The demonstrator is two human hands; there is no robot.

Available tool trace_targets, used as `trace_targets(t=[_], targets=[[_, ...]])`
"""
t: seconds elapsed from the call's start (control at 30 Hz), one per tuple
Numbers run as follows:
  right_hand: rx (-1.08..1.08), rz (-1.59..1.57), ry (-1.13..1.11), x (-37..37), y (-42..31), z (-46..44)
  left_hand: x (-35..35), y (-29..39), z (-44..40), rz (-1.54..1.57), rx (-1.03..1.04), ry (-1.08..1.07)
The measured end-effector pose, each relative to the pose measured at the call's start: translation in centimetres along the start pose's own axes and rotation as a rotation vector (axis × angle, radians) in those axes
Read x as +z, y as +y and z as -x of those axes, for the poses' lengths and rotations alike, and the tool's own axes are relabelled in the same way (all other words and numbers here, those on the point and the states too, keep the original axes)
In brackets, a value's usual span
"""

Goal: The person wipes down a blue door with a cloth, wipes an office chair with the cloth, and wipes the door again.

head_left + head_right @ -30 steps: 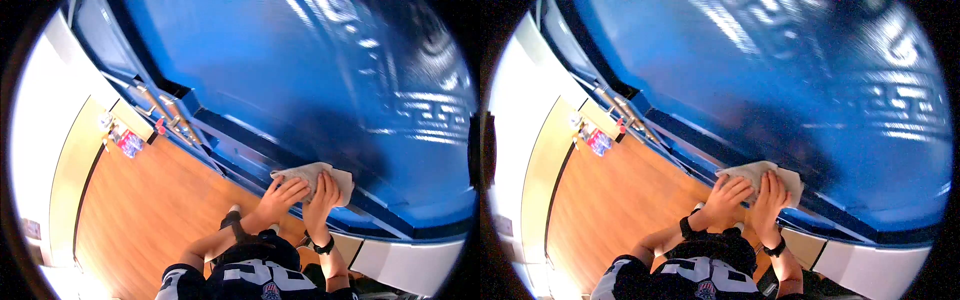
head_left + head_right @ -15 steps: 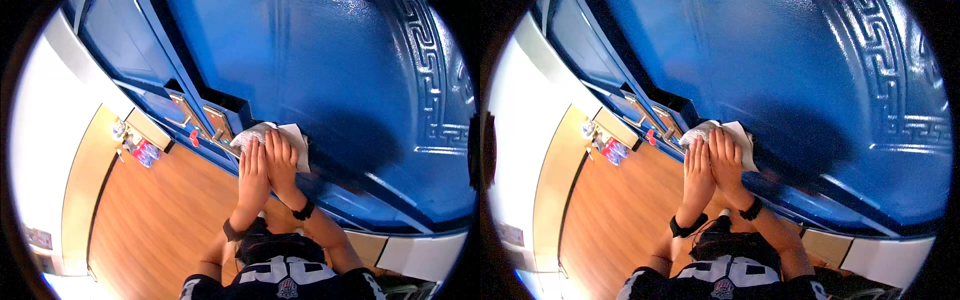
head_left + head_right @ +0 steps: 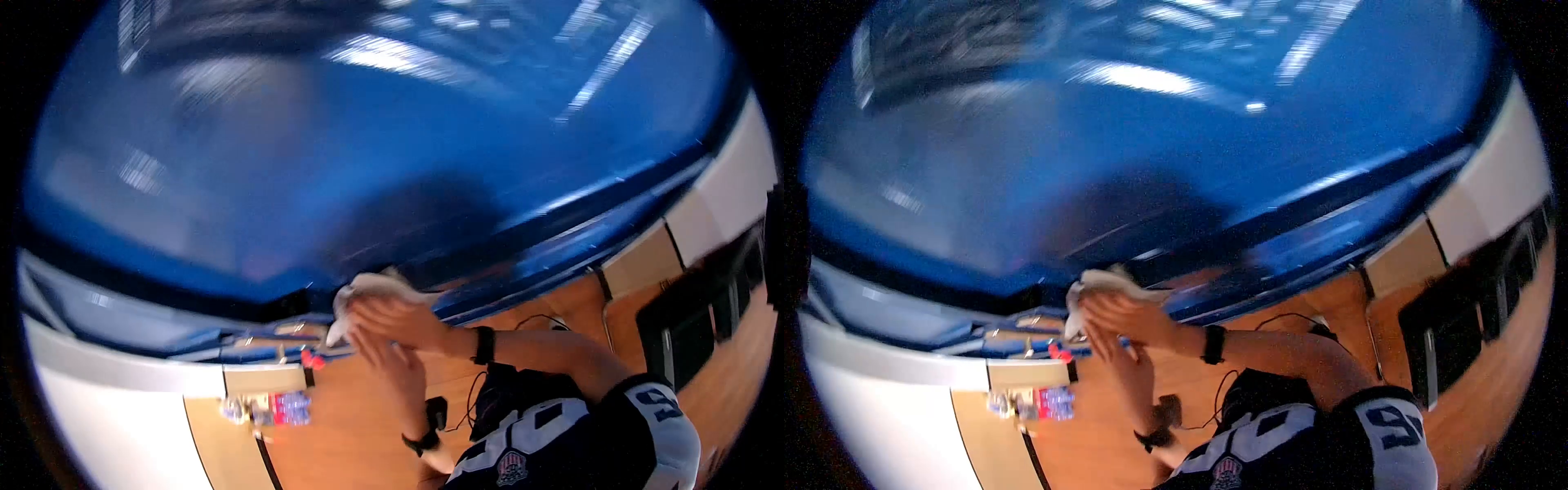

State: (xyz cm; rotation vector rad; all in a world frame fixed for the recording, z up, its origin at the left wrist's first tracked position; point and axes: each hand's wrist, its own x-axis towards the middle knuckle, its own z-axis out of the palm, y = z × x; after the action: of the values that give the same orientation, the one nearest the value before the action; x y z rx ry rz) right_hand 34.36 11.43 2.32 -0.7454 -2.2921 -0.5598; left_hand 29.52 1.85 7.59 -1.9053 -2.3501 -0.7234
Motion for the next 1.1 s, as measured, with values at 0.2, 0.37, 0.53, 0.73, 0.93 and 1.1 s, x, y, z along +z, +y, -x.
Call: trace_targets(t=[0.2, 0.37, 0.53, 0.73, 0.93, 1.1], targets=[[0.003, 0.214, 0.026, -2.6, 5.3, 4.3, 0.2, 3.8, 0.5, 0.002, 0.143, -0.183], [0.02, 0.373, 0.019, -5.8, 11.8, 9.6, 1.1, 10.2, 0.5, 0.084, 0.281, -0.331], [0.12, 0.166, -0.102, -12.0, 19.9, 15.3, 3.8, 17.1, -0.1, 0.175, 0.578, -0.389], [0.339, -0.167, -0.079, -17.9, 27.6, 21.2, 8.7, 25.7, -2.3, 0.203, 0.959, -0.235], [0.504, -0.146, 0.05, -21.4, 34.1, 26.6, 15.7, 35.3, -2.5, 0.063, 1.1, -0.044], [0.628, -0.134, 0.045, -23.9, 39.1, 30.9, 18.4, 43.8, -2.1, 0.093, 1.129, 0.047]])
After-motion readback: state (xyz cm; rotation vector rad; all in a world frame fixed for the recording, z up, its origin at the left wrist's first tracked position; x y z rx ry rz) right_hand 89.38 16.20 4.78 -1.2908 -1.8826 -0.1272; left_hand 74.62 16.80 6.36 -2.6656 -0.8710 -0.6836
